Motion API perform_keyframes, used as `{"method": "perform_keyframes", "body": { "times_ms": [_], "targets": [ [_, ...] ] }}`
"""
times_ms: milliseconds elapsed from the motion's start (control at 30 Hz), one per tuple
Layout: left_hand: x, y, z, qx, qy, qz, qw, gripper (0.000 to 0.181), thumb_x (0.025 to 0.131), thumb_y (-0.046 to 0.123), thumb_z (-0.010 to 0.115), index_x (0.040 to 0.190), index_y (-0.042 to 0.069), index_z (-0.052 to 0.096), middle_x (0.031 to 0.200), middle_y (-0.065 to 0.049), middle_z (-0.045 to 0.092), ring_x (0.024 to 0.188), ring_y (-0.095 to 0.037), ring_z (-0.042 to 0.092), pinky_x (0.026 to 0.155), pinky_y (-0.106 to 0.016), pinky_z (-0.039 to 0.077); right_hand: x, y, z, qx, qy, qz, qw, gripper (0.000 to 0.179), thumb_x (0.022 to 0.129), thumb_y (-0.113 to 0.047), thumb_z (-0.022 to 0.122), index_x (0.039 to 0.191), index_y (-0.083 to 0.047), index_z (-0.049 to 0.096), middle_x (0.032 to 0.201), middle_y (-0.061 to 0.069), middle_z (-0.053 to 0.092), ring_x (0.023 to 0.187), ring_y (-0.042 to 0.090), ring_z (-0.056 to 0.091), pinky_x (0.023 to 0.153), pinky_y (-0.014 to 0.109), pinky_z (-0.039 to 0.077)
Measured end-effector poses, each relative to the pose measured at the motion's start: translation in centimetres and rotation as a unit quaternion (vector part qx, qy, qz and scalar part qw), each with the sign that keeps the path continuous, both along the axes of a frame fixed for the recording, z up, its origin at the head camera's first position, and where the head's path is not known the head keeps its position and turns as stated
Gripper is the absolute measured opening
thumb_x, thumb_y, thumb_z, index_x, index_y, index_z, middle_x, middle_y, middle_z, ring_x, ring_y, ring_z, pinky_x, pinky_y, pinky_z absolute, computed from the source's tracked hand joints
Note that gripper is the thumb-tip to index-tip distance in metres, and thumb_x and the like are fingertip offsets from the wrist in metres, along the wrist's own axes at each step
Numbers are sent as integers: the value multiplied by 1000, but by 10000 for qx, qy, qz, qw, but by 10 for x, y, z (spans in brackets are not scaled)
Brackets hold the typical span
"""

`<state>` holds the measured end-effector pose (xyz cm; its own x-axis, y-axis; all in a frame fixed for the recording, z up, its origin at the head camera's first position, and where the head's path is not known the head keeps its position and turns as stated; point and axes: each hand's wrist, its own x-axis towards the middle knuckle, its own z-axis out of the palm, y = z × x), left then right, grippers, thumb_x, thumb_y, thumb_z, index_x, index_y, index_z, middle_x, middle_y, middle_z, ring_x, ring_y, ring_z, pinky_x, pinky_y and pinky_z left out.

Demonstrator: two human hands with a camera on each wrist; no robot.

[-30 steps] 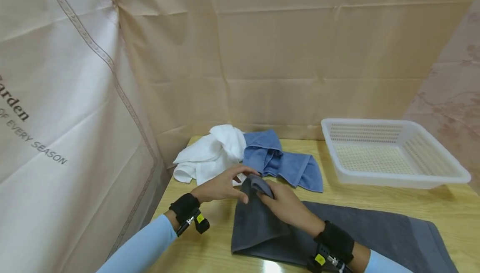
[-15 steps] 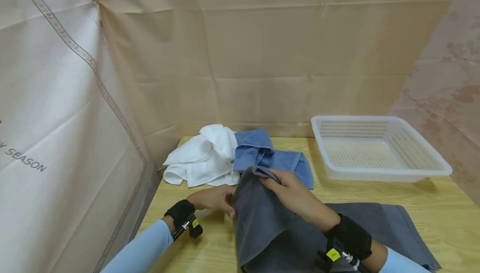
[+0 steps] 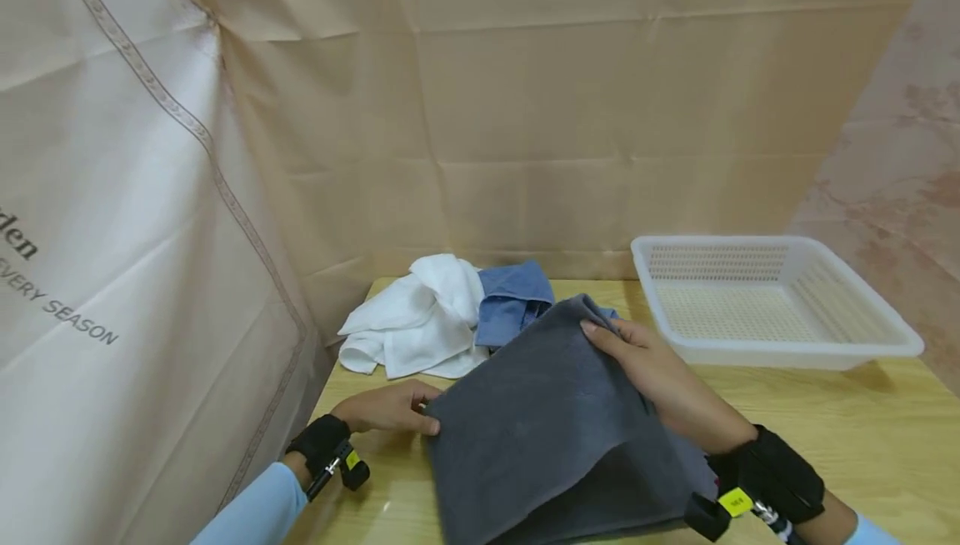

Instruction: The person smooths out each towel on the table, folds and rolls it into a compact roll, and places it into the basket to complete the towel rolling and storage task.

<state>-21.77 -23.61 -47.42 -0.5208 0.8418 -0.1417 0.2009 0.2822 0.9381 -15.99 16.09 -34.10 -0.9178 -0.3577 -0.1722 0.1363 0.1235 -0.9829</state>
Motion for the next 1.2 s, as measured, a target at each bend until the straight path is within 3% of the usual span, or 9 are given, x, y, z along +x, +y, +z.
{"method": "perform_keyframes", "body": {
  "times_ms": [167,333,600,767,900,1000,1067,1167,1200],
  "targets": [
    [-1,-3,1,-172,526,393,9977,27,104,27,63,84,12,54,80,6,46,72,-10,47,70,-27,40,0,38,-24,-60,-791,-14,9968,57,105,-52,53,125,2,53,97,9,68,85,26,71,76,45,59],
    [-5,1,0,-463,532,521,9961,34,107,31,59,80,10,50,72,6,42,60,-13,43,62,-25,40,0,64,-56,237,-1209,-202,9922,66,106,-51,51,136,8,46,99,9,68,86,24,70,76,44,59],
    [-10,15,-8,-770,996,438,9911,14,103,32,64,100,19,66,82,9,53,74,-8,50,69,-24,41,-9,94,-109,1104,-949,-492,9881,67,113,-39,39,148,17,33,114,15,66,94,25,67,79,43,55],
    [-10,19,-11,-990,1183,533,9866,14,103,34,65,95,22,67,80,10,51,71,-6,48,68,-24,39,-13,101,-134,1514,-728,-611,9839,59,113,-36,40,143,14,44,107,13,67,90,25,66,76,43,55],
    [-10,19,-12,-1149,1422,625,9812,14,101,34,68,94,21,66,79,9,50,69,-6,46,66,-24,38,-18,100,-144,2272,-39,-750,9709,50,111,-36,47,124,11,58,96,10,64,82,22,62,69,38,51],
    [-9,19,-11,-1219,1690,684,9756,17,97,33,73,102,19,64,82,10,52,71,-6,47,67,-25,40,-20,96,-150,3213,1046,-895,9369,37,105,-33,61,107,4,60,82,7,60,69,20,56,60,35,44],
    [-9,19,-11,-1271,1907,693,9709,28,95,33,77,112,17,62,82,8,55,71,-6,49,67,-26,42,-19,92,-153,3821,1967,-1122,8960,34,98,-30,72,104,0,57,78,6,57,63,18,52,54,34,41],
    [-6,22,-10,-1404,2332,688,9598,48,91,36,80,129,19,58,95,5,60,79,-9,56,72,-27,48,-13,85,-154,4394,3337,-1430,8217,38,84,-17,86,102,-3,56,77,7,54,60,20,51,48,35,39],
    [-5,23,-10,-1432,2503,633,9554,51,90,36,81,133,21,58,97,3,60,81,-11,57,73,-28,48,-9,80,-153,4523,3532,-1419,8065,38,82,-15,88,101,-3,57,79,7,54,62,20,52,48,36,41]
  ]
}}
